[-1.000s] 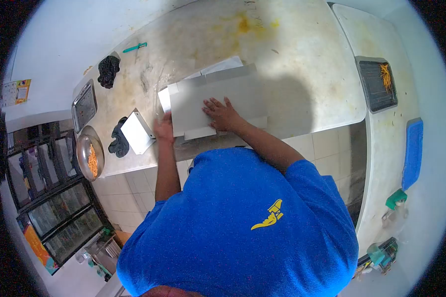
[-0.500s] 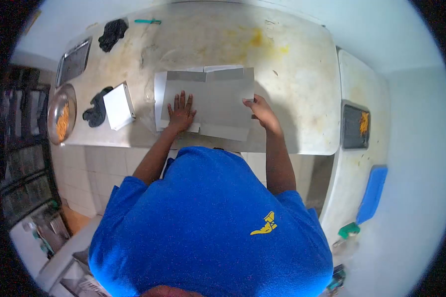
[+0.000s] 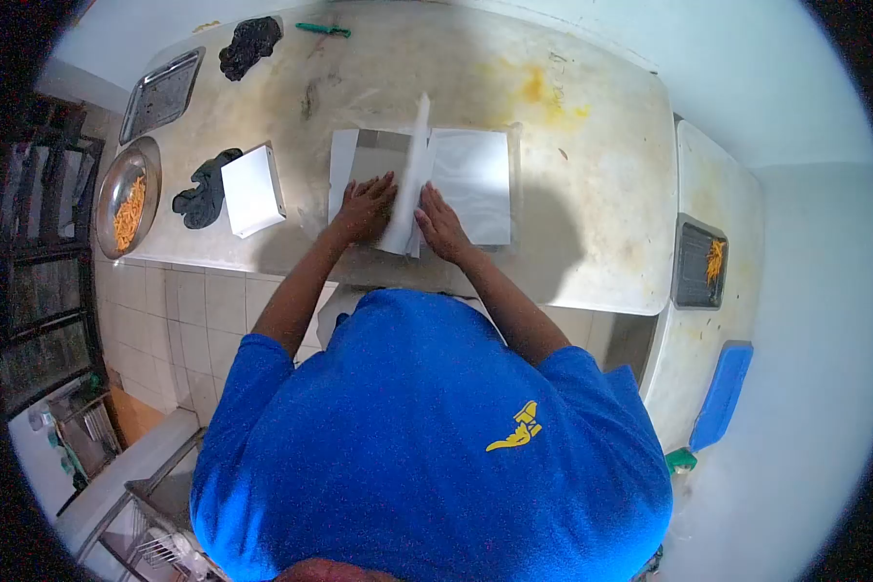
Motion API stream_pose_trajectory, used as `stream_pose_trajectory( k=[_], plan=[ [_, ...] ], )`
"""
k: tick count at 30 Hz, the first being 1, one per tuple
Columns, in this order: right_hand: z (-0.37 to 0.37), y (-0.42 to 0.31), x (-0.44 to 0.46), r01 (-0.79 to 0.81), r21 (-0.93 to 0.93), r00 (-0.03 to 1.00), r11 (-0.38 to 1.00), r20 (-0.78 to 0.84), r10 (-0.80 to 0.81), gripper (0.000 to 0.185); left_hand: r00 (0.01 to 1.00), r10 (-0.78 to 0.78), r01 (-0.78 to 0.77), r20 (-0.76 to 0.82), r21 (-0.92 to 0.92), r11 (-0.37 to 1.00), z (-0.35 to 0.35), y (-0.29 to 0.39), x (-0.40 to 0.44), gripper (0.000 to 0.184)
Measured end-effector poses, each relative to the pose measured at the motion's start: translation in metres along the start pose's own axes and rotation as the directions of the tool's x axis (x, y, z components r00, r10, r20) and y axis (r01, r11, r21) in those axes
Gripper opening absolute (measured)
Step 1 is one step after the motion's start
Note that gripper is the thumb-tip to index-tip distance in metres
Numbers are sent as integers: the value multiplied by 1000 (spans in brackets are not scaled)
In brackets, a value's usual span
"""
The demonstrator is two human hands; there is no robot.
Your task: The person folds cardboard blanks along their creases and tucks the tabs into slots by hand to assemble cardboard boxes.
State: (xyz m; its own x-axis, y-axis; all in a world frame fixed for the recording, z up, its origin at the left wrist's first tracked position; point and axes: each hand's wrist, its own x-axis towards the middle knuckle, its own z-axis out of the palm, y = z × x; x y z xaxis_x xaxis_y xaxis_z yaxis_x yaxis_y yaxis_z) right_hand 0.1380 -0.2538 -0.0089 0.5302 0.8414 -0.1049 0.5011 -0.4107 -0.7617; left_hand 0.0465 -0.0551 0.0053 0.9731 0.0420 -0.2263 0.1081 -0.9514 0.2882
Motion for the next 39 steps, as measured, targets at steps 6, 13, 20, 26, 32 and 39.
stream_pose_trajectory(
  k=[6, 13, 20, 26, 32, 39],
  plan=[
    [20, -40, 9, -59, -390, 994, 919, -110, 17, 65, 995, -1, -102, -102, -992, -69, 44, -61, 14, 52],
    [31, -43, 17, -121, -582, 993, 804, -62, 104, 68, 940, 141, -180, -310, -102, 978, 43, -102, -30, 55],
    [-13, -9, 22, -128, 929, 954, 348, 20, 298, 73, 914, 294, -391, -281, -410, 824, -44, -1, -3, 60],
    [-20, 70, -41, 240, 928, 771, 284, -360, 525, 74, 890, 444, -455, -100, -235, 859, -23, 58, 28, 71],
    [-52, 47, -75, 139, 962, 735, -234, 58, 676, 72, 899, 405, -435, -166, -246, 866, 29, 43, 37, 79],
    [-10, 10, -57, 79, 992, 790, 101, -125, 600, 52, 903, 407, -406, 136, -36, 913, 1, 31, 47, 66]
  ],
)
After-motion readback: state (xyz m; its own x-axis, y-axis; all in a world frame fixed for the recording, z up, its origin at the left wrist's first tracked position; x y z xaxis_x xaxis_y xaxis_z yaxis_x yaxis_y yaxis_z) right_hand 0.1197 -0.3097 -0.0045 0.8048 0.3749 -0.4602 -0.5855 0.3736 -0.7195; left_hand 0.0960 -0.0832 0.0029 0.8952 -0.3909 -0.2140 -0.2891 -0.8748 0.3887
